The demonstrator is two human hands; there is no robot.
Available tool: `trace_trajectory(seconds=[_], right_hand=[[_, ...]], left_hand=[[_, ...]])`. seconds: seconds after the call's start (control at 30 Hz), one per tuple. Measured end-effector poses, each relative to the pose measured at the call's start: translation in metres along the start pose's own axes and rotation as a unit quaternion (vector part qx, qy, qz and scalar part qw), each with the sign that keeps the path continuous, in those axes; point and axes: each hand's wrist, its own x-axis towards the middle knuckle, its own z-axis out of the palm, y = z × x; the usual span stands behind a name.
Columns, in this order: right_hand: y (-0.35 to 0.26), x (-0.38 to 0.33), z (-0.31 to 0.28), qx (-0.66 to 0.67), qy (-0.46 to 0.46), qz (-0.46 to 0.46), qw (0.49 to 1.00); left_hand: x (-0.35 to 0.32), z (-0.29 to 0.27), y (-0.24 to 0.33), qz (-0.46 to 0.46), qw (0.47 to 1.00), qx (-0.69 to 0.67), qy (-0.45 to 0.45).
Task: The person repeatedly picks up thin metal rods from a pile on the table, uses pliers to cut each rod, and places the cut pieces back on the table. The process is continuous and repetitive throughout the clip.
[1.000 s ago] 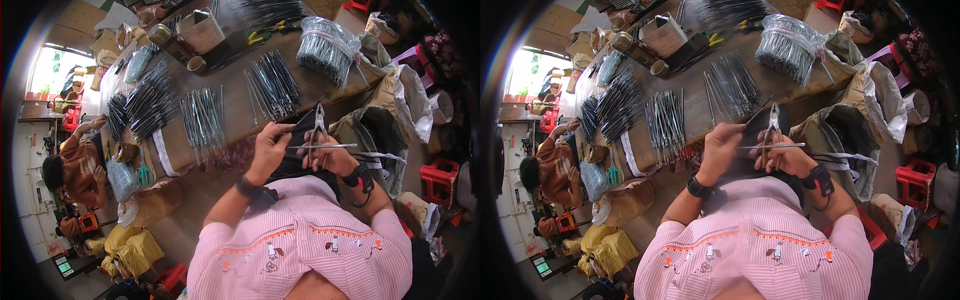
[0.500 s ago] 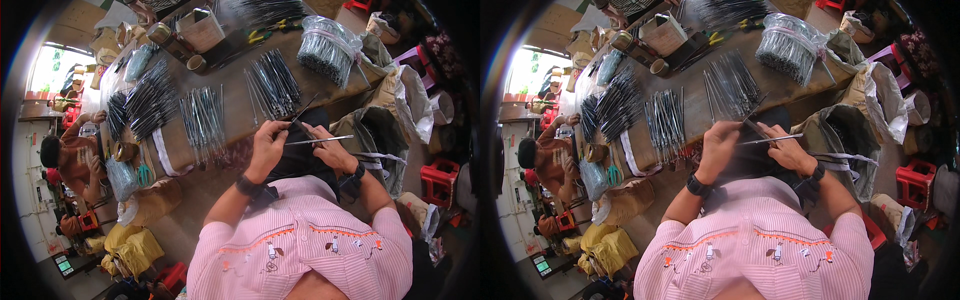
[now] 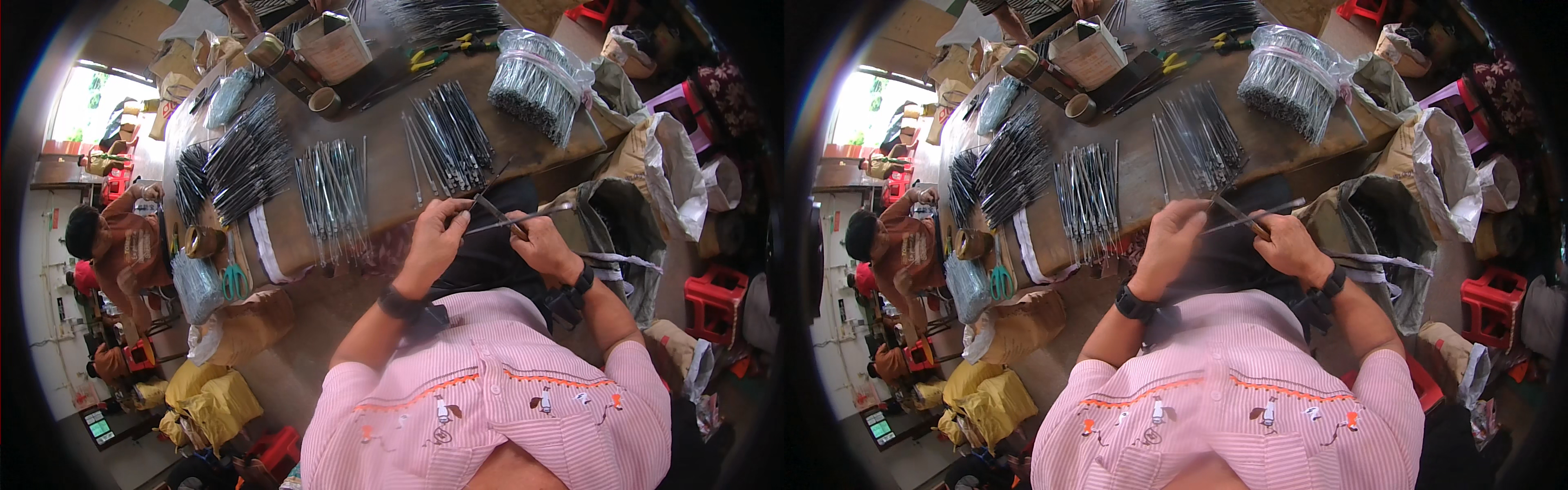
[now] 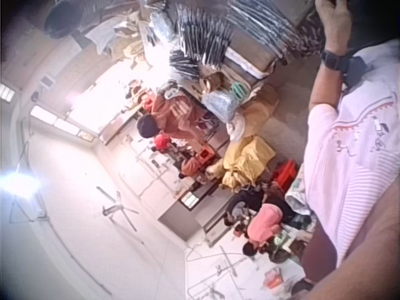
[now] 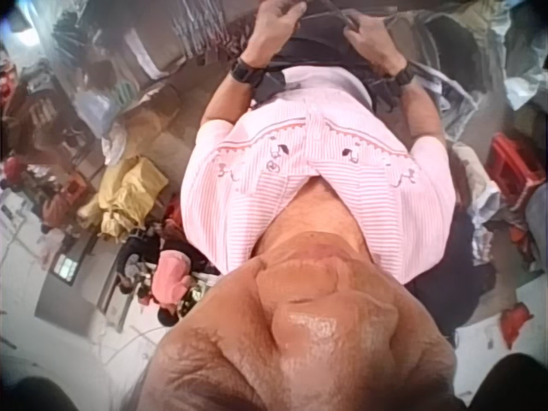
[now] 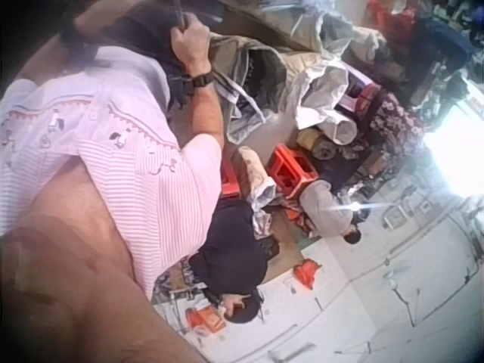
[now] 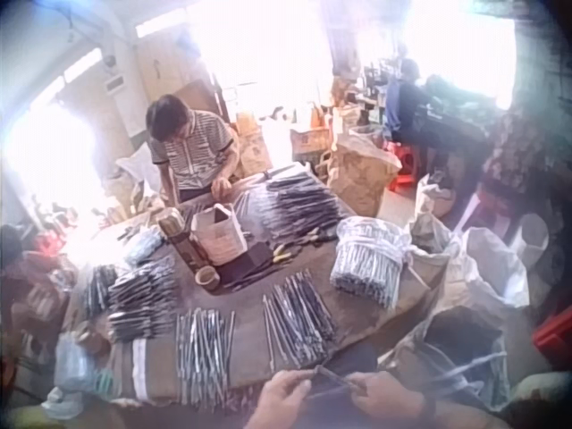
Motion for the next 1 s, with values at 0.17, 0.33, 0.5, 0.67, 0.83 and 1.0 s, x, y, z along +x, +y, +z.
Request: trace_trajectory(seconds=[0.17,0.33,0.5,0.67,0.83,1.0], right_hand=[[-0.001,0.008,0.005,0.044,0.018,0.049,0.998],[-0.002,0.021,0.022,0.069,-0.007,0.029,0.997],[0.006,0.023,0.025,0.167,-0.026,0.051,0.984],[0.011,0.019,0.020,0.296,-0.027,0.134,0.945],[0.010,0.015,0.019,0.322,-0.019,0.130,0.938],[-0.001,0.015,0.013,0.378,-0.015,0.131,0.916]], left_hand=[[-0.011,-0.017,0.012,0.058,0.986,0.150,0.038],[-0.010,-0.031,-0.002,0.074,0.976,0.191,0.078],[0.000,-0.067,-0.041,0.064,0.956,0.217,0.187],[0.013,-0.122,-0.073,-0.030,0.936,0.246,0.251],[0.010,-0.129,-0.063,-0.117,0.939,0.254,0.202],[0.012,-0.093,-0.040,-0.023,0.875,0.441,0.197]])
